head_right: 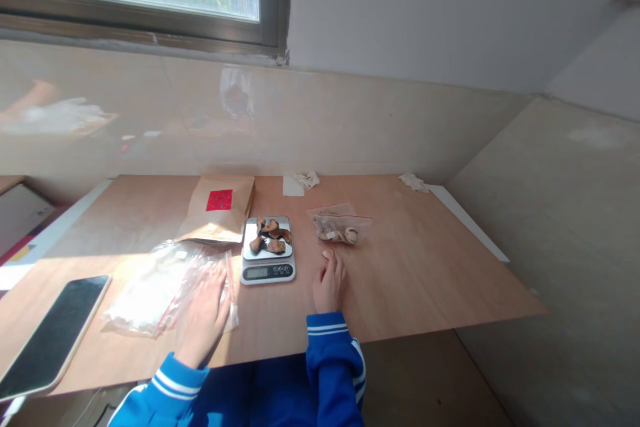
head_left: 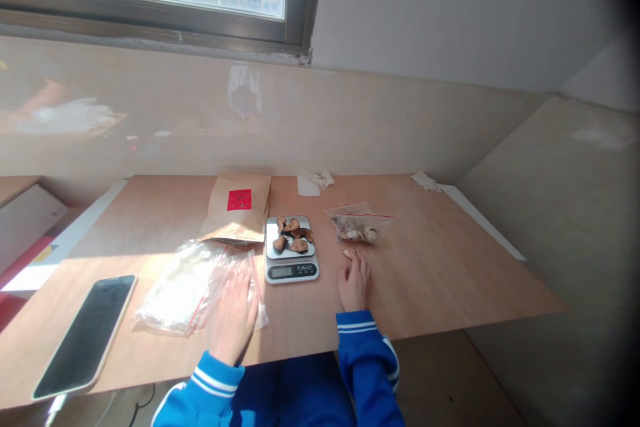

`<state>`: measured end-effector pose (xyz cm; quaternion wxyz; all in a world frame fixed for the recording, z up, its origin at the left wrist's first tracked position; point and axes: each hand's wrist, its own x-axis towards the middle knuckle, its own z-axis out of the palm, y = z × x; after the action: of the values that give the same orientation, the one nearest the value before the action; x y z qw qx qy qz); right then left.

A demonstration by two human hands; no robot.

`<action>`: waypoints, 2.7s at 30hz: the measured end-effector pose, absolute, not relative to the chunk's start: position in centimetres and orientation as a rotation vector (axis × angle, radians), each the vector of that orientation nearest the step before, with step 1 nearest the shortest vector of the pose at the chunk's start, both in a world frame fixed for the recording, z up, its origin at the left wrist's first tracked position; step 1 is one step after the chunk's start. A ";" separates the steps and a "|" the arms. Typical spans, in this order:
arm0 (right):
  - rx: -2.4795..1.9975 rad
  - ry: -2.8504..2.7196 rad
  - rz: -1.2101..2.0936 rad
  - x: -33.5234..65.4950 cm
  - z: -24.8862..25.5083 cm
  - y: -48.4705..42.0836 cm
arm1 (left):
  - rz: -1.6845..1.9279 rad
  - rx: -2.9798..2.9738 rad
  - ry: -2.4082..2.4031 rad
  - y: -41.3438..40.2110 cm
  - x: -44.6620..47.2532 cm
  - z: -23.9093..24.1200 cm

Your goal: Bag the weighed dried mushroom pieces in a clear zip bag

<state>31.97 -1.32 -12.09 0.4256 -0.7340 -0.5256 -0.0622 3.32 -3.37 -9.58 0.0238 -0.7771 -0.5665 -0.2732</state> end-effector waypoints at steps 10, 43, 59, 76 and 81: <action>-2.008 -1.247 -0.097 31.2 -11.2 -1.6 | -0.725 -2.375 -1.631 -3.2 3.2 -9.6; -2.060 -1.234 -0.137 31.1 -11.1 -1.5 | -0.805 -2.291 -2.425 5.5 3.2 -4.6; -2.110 -1.262 -0.137 31.1 -11.1 -1.6 | -1.038 -2.318 -2.015 0.3 2.5 -9.5; -1.261 -1.410 0.998 21.2 -3.1 -3.7 | -1.315 -2.450 -1.489 -5.9 5.0 -5.6; -1.229 -1.343 1.005 18.4 -2.3 -3.9 | -1.355 -2.540 -1.660 -5.4 4.2 -5.7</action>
<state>18.45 -3.91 -2.30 0.5063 -0.5096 -0.5570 0.4167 4.21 -5.44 -5.71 -0.0906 -0.7611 -0.4976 -0.4060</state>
